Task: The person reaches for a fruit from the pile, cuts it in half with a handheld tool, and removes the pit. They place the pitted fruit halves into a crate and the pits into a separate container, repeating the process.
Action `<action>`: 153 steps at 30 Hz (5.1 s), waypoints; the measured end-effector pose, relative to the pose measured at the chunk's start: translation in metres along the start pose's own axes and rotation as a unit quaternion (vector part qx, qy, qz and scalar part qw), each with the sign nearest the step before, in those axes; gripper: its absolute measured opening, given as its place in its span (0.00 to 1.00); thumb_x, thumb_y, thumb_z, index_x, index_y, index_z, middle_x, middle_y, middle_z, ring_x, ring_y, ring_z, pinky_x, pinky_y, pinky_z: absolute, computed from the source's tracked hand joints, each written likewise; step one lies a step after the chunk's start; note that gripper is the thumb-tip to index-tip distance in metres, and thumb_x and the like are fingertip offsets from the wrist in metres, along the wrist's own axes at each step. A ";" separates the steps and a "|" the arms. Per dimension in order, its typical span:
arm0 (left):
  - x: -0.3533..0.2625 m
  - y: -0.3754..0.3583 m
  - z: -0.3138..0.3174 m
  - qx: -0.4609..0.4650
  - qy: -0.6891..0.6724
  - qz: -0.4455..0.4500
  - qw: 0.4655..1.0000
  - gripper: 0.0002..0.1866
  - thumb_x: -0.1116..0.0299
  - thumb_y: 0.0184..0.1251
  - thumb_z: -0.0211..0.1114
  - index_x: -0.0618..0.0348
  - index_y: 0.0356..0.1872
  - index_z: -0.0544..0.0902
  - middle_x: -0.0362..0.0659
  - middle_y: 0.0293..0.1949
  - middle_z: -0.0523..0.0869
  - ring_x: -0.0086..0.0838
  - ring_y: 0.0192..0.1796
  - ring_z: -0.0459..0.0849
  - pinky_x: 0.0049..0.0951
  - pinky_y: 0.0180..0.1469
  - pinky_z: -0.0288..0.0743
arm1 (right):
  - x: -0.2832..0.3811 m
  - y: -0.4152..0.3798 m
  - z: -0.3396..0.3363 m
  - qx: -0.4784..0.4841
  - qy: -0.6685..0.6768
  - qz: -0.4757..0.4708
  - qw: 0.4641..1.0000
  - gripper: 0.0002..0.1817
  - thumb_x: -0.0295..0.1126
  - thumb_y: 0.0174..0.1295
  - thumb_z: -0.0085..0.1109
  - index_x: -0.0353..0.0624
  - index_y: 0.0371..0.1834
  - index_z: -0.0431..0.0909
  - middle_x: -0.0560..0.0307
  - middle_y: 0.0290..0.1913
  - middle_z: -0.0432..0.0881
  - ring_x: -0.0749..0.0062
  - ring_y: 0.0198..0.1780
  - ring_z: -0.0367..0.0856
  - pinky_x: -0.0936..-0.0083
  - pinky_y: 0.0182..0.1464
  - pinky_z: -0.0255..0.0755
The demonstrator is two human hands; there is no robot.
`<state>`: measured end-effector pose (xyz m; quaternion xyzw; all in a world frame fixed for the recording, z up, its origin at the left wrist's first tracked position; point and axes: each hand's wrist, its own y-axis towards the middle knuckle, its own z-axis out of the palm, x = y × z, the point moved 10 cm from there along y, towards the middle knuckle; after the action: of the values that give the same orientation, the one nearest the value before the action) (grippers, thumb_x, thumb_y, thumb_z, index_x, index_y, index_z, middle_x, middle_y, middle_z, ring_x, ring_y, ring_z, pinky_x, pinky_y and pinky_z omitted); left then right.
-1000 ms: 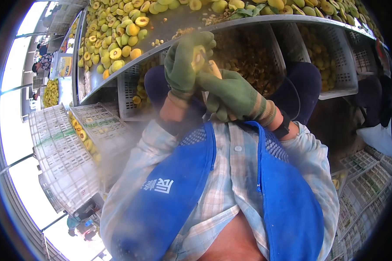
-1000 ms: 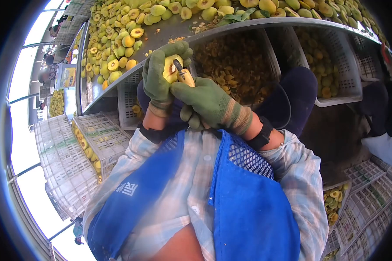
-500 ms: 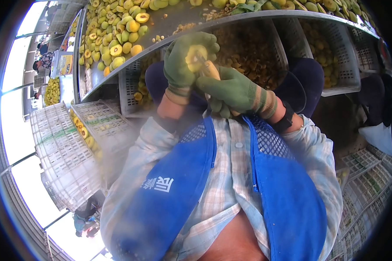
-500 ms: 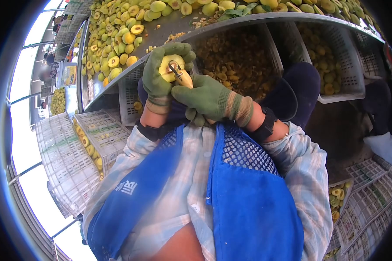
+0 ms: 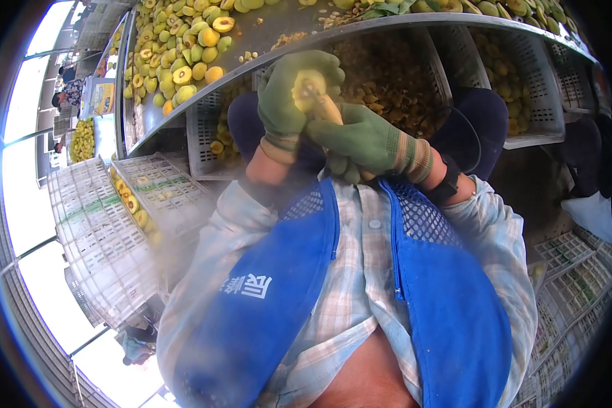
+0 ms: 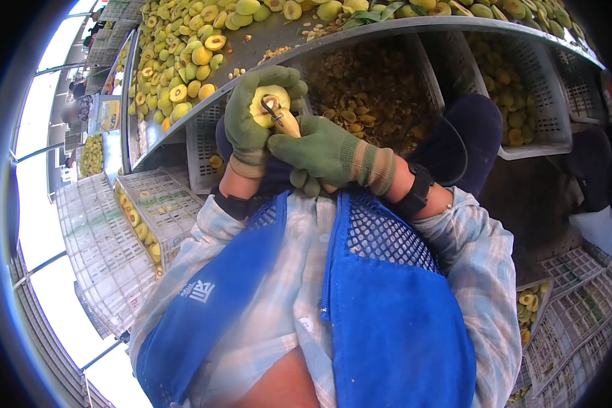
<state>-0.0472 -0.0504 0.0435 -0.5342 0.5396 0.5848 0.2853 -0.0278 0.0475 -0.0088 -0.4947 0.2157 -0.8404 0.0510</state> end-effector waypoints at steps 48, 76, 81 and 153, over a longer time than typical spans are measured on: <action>0.017 0.010 0.023 -0.118 -0.249 -0.205 0.939 0.12 0.70 0.70 0.53 0.66 0.46 0.81 0.45 0.43 0.84 0.29 0.42 0.88 0.24 0.37 0.85 | 0.021 -0.009 0.039 0.369 0.508 -0.095 0.772 0.26 0.43 0.80 0.33 0.28 0.60 0.71 0.75 0.17 0.63 0.89 0.09 0.58 0.86 0.14 0.59; 0.083 -0.004 -0.113 -0.320 -0.276 -0.175 0.889 0.21 0.52 0.76 0.57 0.60 0.53 0.81 0.45 0.44 0.86 0.37 0.44 0.87 0.37 0.40 0.84 | -0.027 0.066 -0.056 0.116 0.435 -0.051 0.891 0.27 0.50 0.75 0.45 0.35 0.58 0.77 0.68 0.20 0.74 0.83 0.14 0.67 0.84 0.15 0.63; 0.117 -0.098 -0.230 -0.461 -0.183 -0.199 0.845 0.15 0.61 0.72 0.62 0.64 0.49 0.82 0.48 0.42 0.87 0.34 0.40 0.88 0.31 0.39 0.85 | -0.003 0.073 -0.065 0.019 0.278 -0.057 0.959 0.27 0.49 0.77 0.44 0.34 0.56 0.78 0.66 0.21 0.76 0.81 0.14 0.68 0.85 0.16 0.64; 0.033 0.018 -0.002 -0.010 -0.261 -0.221 0.940 0.30 0.49 0.76 0.49 0.70 0.58 0.78 0.54 0.45 0.86 0.36 0.46 0.87 0.28 0.47 0.83 | 0.024 0.010 -0.022 -0.020 0.011 -0.038 0.999 0.19 0.48 0.69 0.56 0.40 0.42 0.76 0.61 0.19 0.75 0.80 0.14 0.71 0.82 0.14 0.63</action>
<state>-0.0721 -0.0644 0.0193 -0.4717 0.3088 0.6312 0.5327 -0.0600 0.0386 -0.0026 -0.4939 0.2146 -0.8426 0.0067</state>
